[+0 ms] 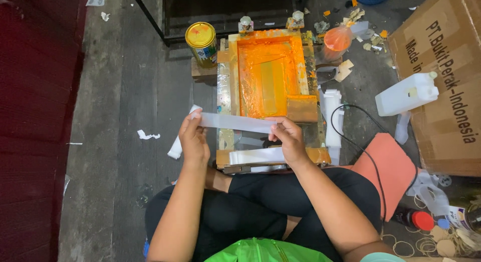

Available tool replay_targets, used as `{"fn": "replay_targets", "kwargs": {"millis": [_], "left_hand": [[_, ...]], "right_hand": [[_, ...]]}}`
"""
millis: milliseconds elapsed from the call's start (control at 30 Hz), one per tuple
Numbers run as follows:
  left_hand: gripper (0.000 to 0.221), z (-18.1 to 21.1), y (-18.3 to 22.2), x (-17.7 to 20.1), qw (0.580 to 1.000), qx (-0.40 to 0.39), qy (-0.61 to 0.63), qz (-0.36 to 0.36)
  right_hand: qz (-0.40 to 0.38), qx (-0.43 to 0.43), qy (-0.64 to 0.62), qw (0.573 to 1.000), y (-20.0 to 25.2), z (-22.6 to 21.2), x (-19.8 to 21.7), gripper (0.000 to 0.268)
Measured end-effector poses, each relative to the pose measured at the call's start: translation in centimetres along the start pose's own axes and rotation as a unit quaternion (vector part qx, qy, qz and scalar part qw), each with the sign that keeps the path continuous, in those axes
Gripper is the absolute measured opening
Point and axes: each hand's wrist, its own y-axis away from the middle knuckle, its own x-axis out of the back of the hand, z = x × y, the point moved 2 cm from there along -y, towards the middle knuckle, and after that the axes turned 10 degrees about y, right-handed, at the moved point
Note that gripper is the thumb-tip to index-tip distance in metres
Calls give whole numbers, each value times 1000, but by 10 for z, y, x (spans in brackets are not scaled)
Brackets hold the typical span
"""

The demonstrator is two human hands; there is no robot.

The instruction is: Manual screen printing of orange ink onto white material strips using a wooden squeegee block.

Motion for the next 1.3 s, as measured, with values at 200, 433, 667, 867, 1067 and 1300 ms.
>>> {"fn": "replay_targets", "kwargs": {"millis": [200, 433, 667, 867, 1067, 1300], "left_hand": [[61, -20, -7, 13, 992, 5, -11, -129], [67, -16, 13, -5, 975, -31, -85, -203], [71, -43, 15, 0, 918, -76, -177, -347], [69, -55, 24, -5, 881, -122, -230, -395], [65, -57, 38, -13, 866, -120, -233, -426], [59, -53, 54, -21, 846, -153, -258, -440]], "right_hand": [[2, -27, -48, 998, -1, 6, 4, 35], [-6, -35, -59, 998, -1, 12, 5, 34], [-45, -38, -64, 996, 0, 13, 2, 35], [-75, -25, -53, 995, 1, 10, -2, 34], [-108, -19, -39, 993, 7, -1, -11, 33], [-195, -38, 46, 979, 20, -45, -27, 18]]}}
